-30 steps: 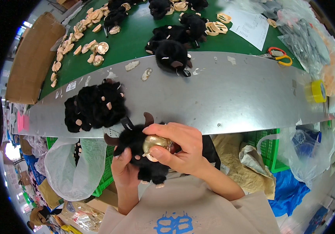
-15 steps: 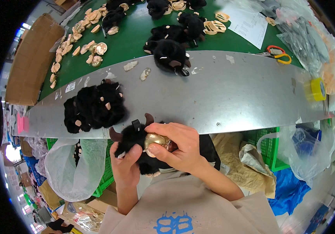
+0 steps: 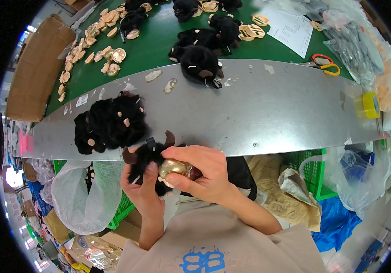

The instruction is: The person inserts round wooden pieces into the openings of small black plush toys on a green worktable. They handle each toy one at a time, press the wooden insert into place, and set the finished unit aside. The process repeats with multiple toys throughout the clip.

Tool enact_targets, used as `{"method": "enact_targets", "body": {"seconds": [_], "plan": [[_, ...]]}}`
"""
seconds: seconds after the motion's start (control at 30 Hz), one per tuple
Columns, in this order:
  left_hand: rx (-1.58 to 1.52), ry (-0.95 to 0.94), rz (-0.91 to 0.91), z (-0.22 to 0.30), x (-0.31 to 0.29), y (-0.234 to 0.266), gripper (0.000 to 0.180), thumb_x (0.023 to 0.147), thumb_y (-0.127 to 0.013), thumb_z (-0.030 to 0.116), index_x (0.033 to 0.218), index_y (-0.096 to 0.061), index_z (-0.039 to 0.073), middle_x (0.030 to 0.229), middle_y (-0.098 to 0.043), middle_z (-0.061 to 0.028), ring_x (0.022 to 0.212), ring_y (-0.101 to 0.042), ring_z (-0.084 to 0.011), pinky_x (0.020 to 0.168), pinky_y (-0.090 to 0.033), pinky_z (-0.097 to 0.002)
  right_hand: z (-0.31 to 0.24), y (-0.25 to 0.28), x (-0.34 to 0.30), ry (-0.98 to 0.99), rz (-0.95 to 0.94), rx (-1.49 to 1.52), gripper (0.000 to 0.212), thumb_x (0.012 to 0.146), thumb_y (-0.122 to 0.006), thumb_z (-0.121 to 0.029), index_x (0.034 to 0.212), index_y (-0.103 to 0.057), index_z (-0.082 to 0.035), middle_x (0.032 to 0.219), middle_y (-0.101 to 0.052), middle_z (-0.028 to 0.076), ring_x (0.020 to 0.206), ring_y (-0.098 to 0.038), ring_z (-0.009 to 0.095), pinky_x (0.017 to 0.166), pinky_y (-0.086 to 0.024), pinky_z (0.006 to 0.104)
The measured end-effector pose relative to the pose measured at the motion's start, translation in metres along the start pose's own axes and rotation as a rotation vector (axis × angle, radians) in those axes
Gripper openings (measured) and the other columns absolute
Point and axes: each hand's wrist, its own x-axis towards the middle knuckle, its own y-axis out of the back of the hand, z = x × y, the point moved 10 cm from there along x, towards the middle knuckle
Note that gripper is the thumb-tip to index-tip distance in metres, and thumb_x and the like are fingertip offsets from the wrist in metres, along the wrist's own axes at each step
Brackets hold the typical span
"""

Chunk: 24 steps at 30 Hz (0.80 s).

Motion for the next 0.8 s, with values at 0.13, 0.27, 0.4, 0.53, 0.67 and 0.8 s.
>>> {"method": "enact_targets", "body": {"seconds": [0.13,0.27,0.4,0.53,0.67,0.8], "plan": [[0.032,-0.001,0.02,0.005,0.002,-0.002,0.023,0.085,-0.07,0.0,0.106,-0.062,-0.004,0.097,-0.058,0.0002,0.089,-0.053,-0.0085,0.082,-0.041,-0.0209,0.0,0.0,-0.001,-0.003,0.03,0.025,0.039,0.08,-0.077,-0.028,0.105,-0.069,-0.001,0.084,-0.07,0.008,0.065,-0.064,0.015,0.056,-0.048,0.0246],[-0.049,0.067,-0.058,-0.01,-0.003,-0.005,0.022,0.086,-0.071,0.001,0.106,-0.063,-0.003,0.102,-0.061,-0.0026,0.092,-0.056,-0.0094,0.08,-0.045,-0.0222,-0.001,0.003,0.0,-0.027,0.085,0.041,0.04,0.08,-0.078,-0.029,0.106,-0.068,-0.001,0.087,-0.071,0.008,0.066,-0.064,0.014,0.056,-0.048,0.0239],[-0.36,0.314,-0.078,-0.044,-0.018,-0.002,0.024,0.089,-0.071,0.005,0.109,-0.061,-0.001,0.105,-0.064,-0.0066,0.094,-0.061,-0.0118,0.079,-0.051,-0.026,-0.005,0.004,0.0,-0.003,0.081,0.007,0.041,0.079,-0.079,-0.03,0.105,-0.068,-0.001,0.089,-0.071,0.008,0.066,-0.064,0.014,0.056,-0.048,0.023],[-0.517,0.441,-0.057,-0.041,-0.02,-0.009,0.026,0.091,-0.069,0.007,0.113,-0.058,0.002,0.104,-0.066,-0.0071,0.091,-0.064,-0.0123,0.08,-0.053,-0.0277,-0.006,0.004,0.0,-0.035,0.064,-0.021,0.043,0.077,-0.081,-0.031,0.105,-0.068,-0.001,0.089,-0.071,0.008,0.067,-0.064,0.014,0.056,-0.048,0.0227],[-0.521,0.419,-0.079,-0.039,-0.02,-0.007,0.019,0.092,-0.066,0.006,0.11,-0.062,0.0,0.102,-0.067,-0.0063,0.09,-0.063,-0.0115,0.078,-0.052,-0.0263,-0.004,0.006,-0.002,-0.064,0.068,-0.03,0.043,0.075,-0.082,-0.03,0.104,-0.068,-0.001,0.089,-0.071,0.009,0.066,-0.064,0.014,0.056,-0.048,0.0228],[-0.508,0.344,-0.1,-0.027,-0.019,-0.01,0.014,0.093,-0.064,0.005,0.107,-0.065,-0.001,0.1,-0.068,-0.0052,0.091,-0.062,-0.0105,0.079,-0.051,-0.0252,-0.008,0.013,-0.002,-0.014,0.072,-0.106,0.042,0.074,-0.083,-0.027,0.104,-0.068,-0.001,0.09,-0.071,0.009,0.067,-0.065,0.014,0.056,-0.048,0.0227]]}}
